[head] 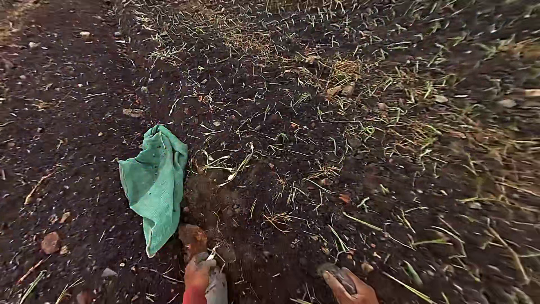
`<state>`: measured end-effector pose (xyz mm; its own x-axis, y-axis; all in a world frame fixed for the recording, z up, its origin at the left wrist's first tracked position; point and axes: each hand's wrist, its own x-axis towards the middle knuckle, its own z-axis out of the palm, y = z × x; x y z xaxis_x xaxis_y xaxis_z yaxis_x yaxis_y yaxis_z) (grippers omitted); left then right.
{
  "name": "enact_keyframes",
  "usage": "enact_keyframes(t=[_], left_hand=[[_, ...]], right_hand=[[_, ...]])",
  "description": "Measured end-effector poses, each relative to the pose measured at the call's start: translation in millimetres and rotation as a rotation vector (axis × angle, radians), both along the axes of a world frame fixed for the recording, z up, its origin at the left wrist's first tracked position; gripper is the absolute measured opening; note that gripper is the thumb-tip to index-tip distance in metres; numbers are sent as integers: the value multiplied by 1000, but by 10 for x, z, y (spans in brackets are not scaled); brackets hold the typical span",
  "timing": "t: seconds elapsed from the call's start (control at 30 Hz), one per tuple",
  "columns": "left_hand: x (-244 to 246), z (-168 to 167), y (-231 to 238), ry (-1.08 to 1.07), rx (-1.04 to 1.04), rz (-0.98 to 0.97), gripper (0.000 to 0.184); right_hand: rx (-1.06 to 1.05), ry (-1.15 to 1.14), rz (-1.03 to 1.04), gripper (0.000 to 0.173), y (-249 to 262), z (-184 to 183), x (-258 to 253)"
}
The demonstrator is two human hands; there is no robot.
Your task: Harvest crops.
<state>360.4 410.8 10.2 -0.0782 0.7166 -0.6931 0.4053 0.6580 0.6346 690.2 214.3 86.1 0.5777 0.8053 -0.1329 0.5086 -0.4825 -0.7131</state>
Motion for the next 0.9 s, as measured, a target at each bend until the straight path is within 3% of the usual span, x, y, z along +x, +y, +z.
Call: enact_keyframes(t=[0.1,0.27,0.33,0.43,0.57,0.77,0.9], left_hand=[[-186,-438,-165,-11,-69,-67,24],[82,-654,223,236,58,-357,36],[285,-684,512,390,-7,-527,44],[462,-768,754,626,-276,-920,52],[378,-1013,705,729,-315,-1232,48],[267,-1078,752,642,-210,-1193,44],[276,-768,798,319,128,-1028,39]], right_hand=[[-16,-70,-120,47,340,-549,22],[-45,-145,-183,53,466,-713,66],[-98,-169,-216,53,582,-790,-15],[-177,-220,-276,56,636,-892,-61],[-218,-180,-326,50,658,-881,-54],[-206,-188,-323,50,657,-883,-44],[-234,-200,-331,53,692,-894,-62]])
